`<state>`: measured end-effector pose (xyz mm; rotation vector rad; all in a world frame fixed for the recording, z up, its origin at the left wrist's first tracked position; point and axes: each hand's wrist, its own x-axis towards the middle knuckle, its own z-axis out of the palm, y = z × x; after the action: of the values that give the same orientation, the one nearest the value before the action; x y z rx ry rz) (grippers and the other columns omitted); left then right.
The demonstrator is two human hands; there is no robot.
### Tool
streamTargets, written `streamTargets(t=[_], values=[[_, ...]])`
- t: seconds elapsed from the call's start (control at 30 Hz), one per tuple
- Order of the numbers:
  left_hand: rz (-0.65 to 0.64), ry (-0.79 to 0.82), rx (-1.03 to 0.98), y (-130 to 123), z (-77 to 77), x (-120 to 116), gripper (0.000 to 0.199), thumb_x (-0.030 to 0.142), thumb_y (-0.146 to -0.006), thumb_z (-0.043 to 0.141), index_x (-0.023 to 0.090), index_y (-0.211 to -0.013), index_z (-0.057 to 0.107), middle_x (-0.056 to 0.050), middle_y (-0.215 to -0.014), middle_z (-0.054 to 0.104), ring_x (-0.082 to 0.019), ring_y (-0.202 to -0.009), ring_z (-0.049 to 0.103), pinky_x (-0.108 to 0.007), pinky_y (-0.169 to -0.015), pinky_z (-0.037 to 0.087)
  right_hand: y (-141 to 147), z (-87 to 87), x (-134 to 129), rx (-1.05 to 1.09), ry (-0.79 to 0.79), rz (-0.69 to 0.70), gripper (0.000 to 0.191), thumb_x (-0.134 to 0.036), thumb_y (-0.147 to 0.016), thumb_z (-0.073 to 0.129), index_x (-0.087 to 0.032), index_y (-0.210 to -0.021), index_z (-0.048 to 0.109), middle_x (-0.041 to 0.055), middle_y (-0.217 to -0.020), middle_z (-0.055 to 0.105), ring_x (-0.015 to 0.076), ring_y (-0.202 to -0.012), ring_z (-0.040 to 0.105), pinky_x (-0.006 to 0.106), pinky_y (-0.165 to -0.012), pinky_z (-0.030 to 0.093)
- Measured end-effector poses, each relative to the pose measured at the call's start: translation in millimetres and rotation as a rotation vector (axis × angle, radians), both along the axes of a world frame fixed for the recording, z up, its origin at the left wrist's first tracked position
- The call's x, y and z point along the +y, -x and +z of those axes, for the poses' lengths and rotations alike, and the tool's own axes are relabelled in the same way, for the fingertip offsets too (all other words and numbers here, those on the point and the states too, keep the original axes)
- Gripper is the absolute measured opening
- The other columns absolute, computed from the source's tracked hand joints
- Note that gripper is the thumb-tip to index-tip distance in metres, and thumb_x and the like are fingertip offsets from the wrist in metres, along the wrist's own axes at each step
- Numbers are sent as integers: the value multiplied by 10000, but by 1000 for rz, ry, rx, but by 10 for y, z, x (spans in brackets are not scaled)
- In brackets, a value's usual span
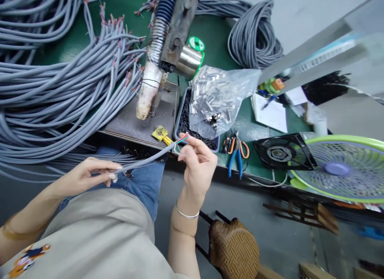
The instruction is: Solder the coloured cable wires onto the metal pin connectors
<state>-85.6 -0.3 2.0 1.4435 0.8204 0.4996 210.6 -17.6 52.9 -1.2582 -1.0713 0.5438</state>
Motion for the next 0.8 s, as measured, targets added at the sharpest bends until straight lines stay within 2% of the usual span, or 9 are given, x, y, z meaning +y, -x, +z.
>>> streamTargets(t=[0.1, 0.17, 0.23, 0.3, 0.4, 0.43, 0.5, 0.67, 0.8], values=[[-105, 19, 46, -20, -102, 36, 246, 326, -919, 697, 170, -1076, 803, -74, -820, 794, -152, -673, 703, -219, -617, 566, 16, -42, -66, 27, 84, 22, 306, -473, -754, 841, -197, -699, 721, -31, -547, 631, 68, -404, 453, 206, -406, 379], [-187, 32, 89, -113, -81, 84, 256, 333, -913, 697, 169, -1089, 782, -60, -843, 785, -151, -746, 707, -222, -688, 570, 66, -49, -117, 35, 169, 80, 308, -469, -775, 822, -199, -682, 709, -25, -544, 623, 82, -434, 484, 217, -436, 412], [-213, 36, 72, -265, 3, 138, 365, 340, -861, 754, 170, -1184, 746, -56, -899, 774, -155, -815, 709, -232, -744, 574, 133, -37, -158, 14, 260, 177, 263, -432, -803, 793, -199, -707, 719, -22, -554, 613, 79, -444, 463, 218, -432, 376], [-223, 93, -37, -450, 119, 184, 447, 344, -840, 774, 162, -1243, 708, -67, -942, 775, -163, -841, 719, -262, -790, 587, 203, -6, -181, -74, 316, 291, 188, -341, -814, 766, -194, -708, 717, -29, -564, 601, 57, -430, 382, 217, -414, 293], [-134, 139, -222, -708, 269, 214, 320, 317, -812, 809, 142, -1066, 725, -71, -940, 771, -153, -840, 722, -258, -818, 587, 288, 53, -187, -273, 290, 376, 110, -200, -812, 713, -191, -703, 704, -35, -608, 626, 39, -444, 338, 219, -441, 280], [-87, 153, -257, -772, 302, 210, 263, 315, -801, 826, 138, -962, 717, -53, -864, 754, -134, -775, 706, -231, -761, 579, 307, 70, -189, -333, 261, 368, 110, -178, -820, 701, -192, -710, 703, -33, -627, 642, 41, -457, 360, 219, -460, 305], [-30, 210, -329, -851, 339, 188, 257, 341, -812, 827, 136, -893, 695, -27, -758, 716, -106, -671, 668, -196, -657, 559, 334, 90, -199, -416, 217, 321, 121, -169, -853, 692, -196, -736, 708, -31, -652, 664, 50, -489, 422, 219, -501, 352], [119, 280, -379, -808, 317, 137, 272, 350, -810, 842, 118, -892, 727, -22, -668, 710, -98, -571, 654, -192, -584, 573, 350, 67, -272, -518, 176, 213, 124, -223, -914, 695, -218, -799, 740, -35, -658, 679, 63, -506, 488, 229, -518, 383], [274, 256, -440, -690, 252, 167, 190, 298, -846, 816, 133, -929, 775, -17, -656, 730, -87, -539, 658, -174, -563, 565, 268, 52, -334, -525, 62, -35, 144, -309, -967, 661, -240, -897, 766, -23, -672, 679, 79, -512, 510, 251, -510, 376]])
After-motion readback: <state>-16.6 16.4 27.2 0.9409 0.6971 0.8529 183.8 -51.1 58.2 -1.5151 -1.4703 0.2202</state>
